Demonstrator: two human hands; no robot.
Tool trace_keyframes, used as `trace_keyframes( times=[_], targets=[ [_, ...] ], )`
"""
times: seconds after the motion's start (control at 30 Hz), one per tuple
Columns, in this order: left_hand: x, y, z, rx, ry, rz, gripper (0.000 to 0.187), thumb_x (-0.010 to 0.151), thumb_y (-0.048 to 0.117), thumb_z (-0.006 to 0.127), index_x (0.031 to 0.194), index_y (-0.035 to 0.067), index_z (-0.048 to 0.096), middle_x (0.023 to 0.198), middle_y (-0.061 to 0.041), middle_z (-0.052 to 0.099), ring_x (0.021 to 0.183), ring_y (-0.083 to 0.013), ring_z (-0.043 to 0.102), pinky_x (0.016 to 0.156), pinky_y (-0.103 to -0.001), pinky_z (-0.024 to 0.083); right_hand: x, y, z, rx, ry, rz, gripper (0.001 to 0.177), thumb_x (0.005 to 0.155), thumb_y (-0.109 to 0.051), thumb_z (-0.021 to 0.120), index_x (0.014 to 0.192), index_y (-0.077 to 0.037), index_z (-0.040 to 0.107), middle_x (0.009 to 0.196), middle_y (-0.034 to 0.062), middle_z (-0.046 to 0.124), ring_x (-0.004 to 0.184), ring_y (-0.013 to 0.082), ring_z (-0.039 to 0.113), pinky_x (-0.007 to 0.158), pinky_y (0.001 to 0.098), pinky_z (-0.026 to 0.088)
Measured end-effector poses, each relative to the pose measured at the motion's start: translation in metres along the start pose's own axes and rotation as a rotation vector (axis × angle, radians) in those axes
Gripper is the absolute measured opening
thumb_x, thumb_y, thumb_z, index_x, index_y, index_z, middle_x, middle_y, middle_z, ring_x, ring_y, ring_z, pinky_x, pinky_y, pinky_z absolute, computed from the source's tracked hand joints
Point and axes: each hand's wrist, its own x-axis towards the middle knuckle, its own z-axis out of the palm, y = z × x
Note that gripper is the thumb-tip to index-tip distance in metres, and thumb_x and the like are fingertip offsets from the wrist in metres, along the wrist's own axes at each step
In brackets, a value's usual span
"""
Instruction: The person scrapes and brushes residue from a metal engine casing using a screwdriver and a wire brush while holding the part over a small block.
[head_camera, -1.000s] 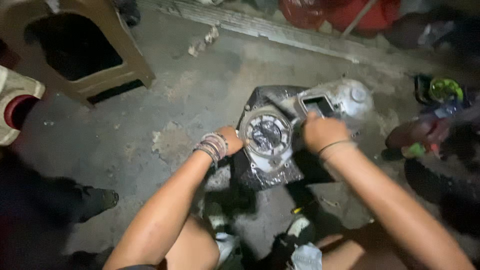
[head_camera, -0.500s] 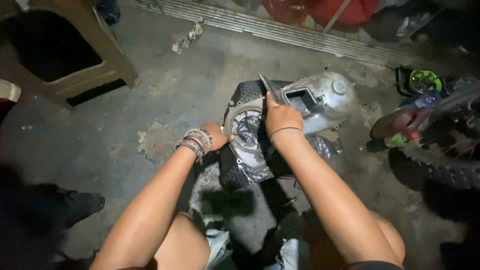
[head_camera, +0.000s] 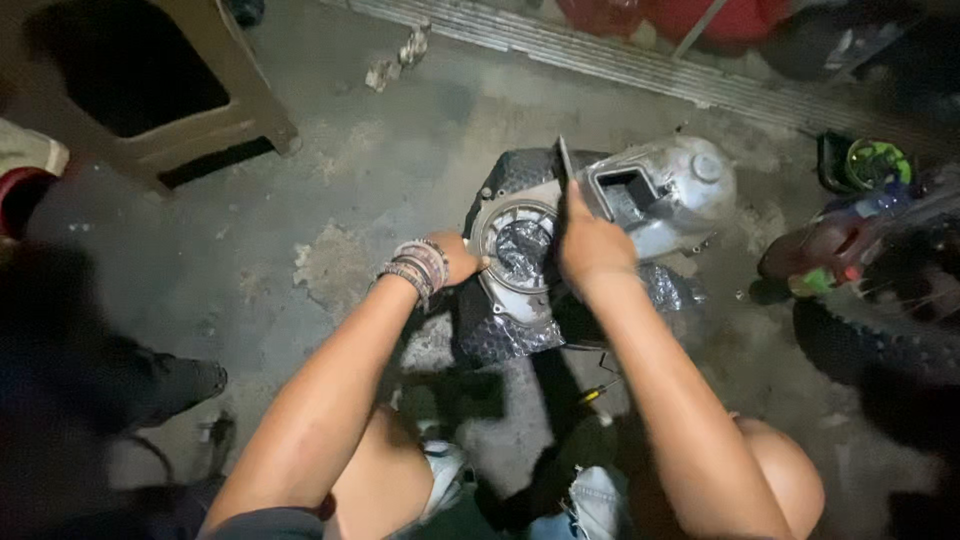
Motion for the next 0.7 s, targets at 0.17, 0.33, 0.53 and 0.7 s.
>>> trace_keyframes(
  times=[0.17, 0.33, 0.53, 0.7],
  targets=[
    [0.006, -0.003, -0.005, -0.029, 0.009, 0.009, 0.047, 0.101, 0.037, 0.052, 0.100, -0.007, 0.071, 0.087, -0.020, 0.072, 0.073, -0.0216, 0.067, 0.063, -0.031, 0.055, -0.089, 0.065, -0.013, -0.132, -0.115, 0.045, 0.082, 0.095, -0.005, 0.042, 0.166, -0.036, 0.017, 0.116, 0.0245, 0.075, 0.116, 0.0430, 0.071, 0.098, 0.0556, 0.056],
    [-0.014, 0.011, -0.008, 0.042, -0.048, -0.076, 0.082, 0.090, 0.056, 0.062, 0.148, 0.001, 0.045, 0.148, -0.022, 0.053, 0.129, -0.0404, 0.058, 0.105, -0.047, 0.050, -0.079, 0.108, -0.039, -0.152, 0.080, 0.053, 0.085, 0.093, -0.030, 0.052, 0.166, -0.051, 0.014, 0.102, 0.0373, 0.070, 0.097, 0.0581, 0.068, 0.081, 0.0621, 0.053],
    [-0.014, 0.009, -0.001, 0.025, -0.076, -0.073, 0.087, 0.092, 0.060, 0.054, 0.159, 0.008, 0.032, 0.162, -0.016, 0.037, 0.143, -0.0393, 0.044, 0.118, -0.049, 0.041, -0.052, 0.090, 0.001, -0.165, 0.006, 0.000, 0.094, 0.088, -0.013, 0.048, 0.168, -0.045, 0.011, 0.108, 0.0332, 0.070, 0.096, 0.0523, 0.070, 0.080, 0.0585, 0.056],
    [-0.014, 0.007, -0.005, 0.039, -0.053, -0.086, 0.080, 0.089, 0.058, 0.059, 0.143, -0.001, 0.050, 0.145, -0.024, 0.055, 0.128, -0.0421, 0.058, 0.104, -0.048, 0.050, -0.087, 0.133, 0.001, -0.415, -0.116, 0.018, 0.092, 0.092, -0.019, 0.043, 0.165, -0.057, 0.003, 0.104, 0.0245, 0.075, 0.095, 0.0446, 0.075, 0.082, 0.0514, 0.060]
  ],
)
